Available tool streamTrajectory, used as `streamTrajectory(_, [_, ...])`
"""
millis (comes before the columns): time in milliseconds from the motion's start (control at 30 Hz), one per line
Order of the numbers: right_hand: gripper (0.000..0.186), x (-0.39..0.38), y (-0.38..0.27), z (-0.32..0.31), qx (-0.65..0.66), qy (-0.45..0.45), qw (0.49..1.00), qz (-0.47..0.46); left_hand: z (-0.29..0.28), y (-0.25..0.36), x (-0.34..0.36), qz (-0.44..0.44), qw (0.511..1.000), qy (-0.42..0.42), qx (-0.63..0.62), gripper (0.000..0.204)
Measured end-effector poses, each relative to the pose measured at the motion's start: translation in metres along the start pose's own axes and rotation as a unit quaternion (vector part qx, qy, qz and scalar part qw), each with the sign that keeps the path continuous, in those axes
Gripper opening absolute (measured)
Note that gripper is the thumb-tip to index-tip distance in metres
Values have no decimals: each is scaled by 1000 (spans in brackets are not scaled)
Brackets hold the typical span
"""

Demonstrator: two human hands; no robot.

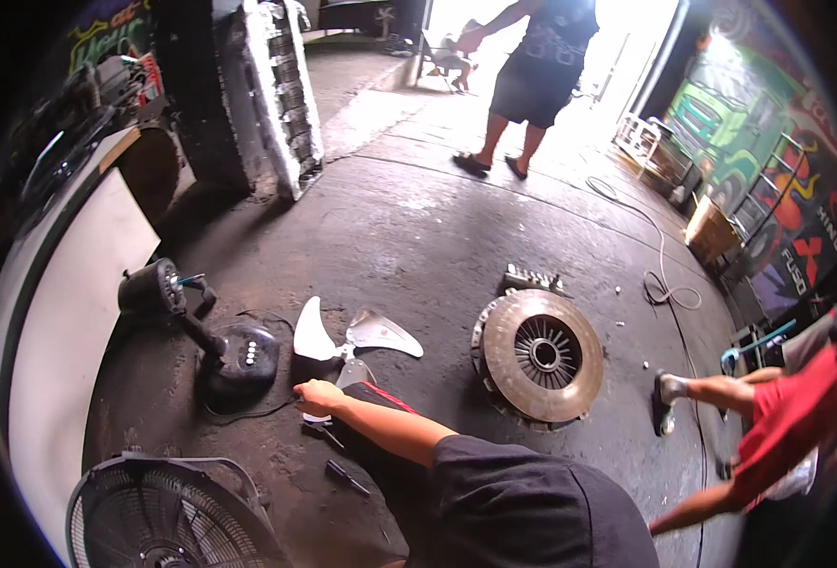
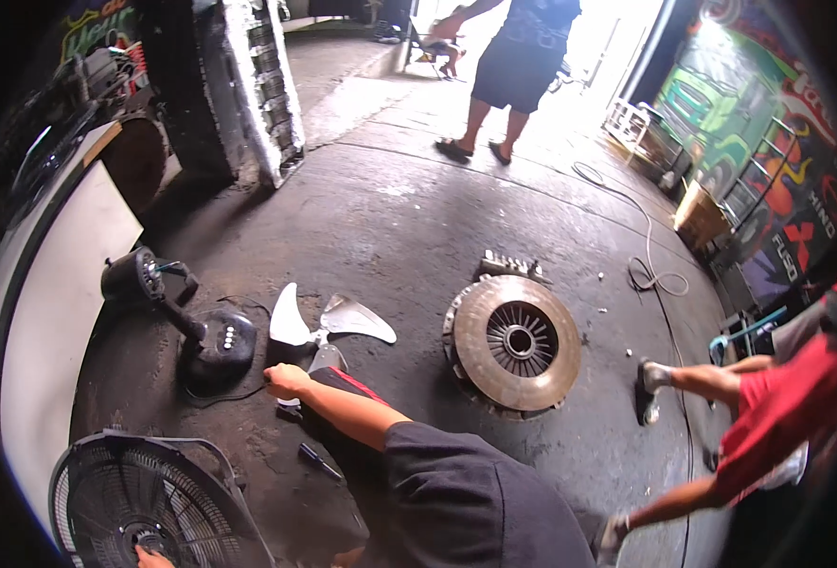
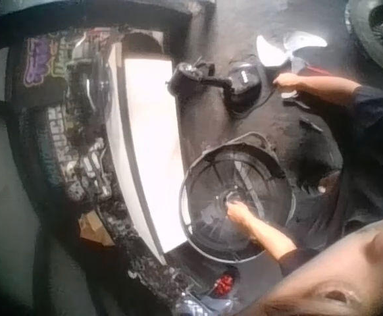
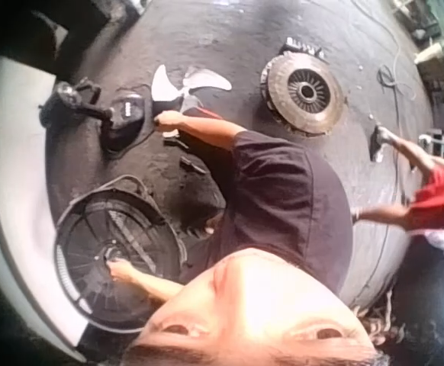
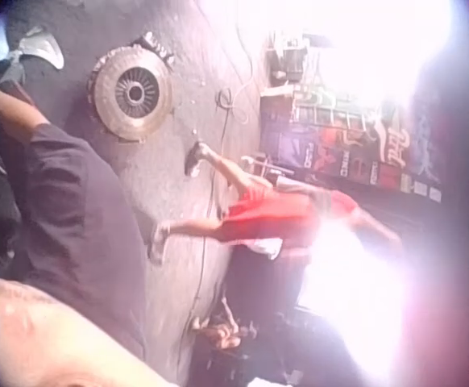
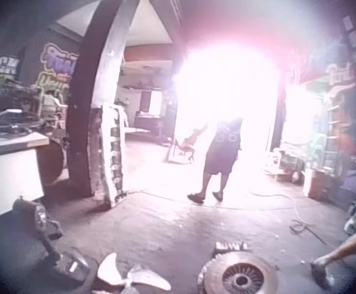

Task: Dismantling a large pedestal fan for repair by removing housing and blades.

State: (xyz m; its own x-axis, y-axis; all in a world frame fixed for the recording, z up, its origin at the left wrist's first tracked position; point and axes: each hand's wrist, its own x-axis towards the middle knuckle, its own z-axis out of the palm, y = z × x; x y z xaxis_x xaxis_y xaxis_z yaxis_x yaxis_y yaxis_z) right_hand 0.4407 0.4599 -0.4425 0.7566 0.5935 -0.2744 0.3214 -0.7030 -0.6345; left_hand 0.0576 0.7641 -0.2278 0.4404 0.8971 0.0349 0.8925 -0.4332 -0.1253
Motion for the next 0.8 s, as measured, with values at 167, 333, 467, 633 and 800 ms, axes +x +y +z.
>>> streamTrajectory(167, [36,2,-5,9,25,-11,999,-21,29,-29,9,146,986,77,12,47])
streamTrajectory(333, [39,5,-6,9,46,-50,998,-5,74,-53,35,35,997,56,-42,60])
streamTrajectory(467, [39,8,-3,10,1,-17,1000,-21,75,-42,26,66,993,93,-35,54])
streamTrajectory(633, [38,10,4,12,36,-17,999,-11,36,-15,15,-25,997,41,52,46])
streamTrajectory(800, [34,13,6,13,90,18,996,-13,12,-3,9,-36,998,45,30,48])
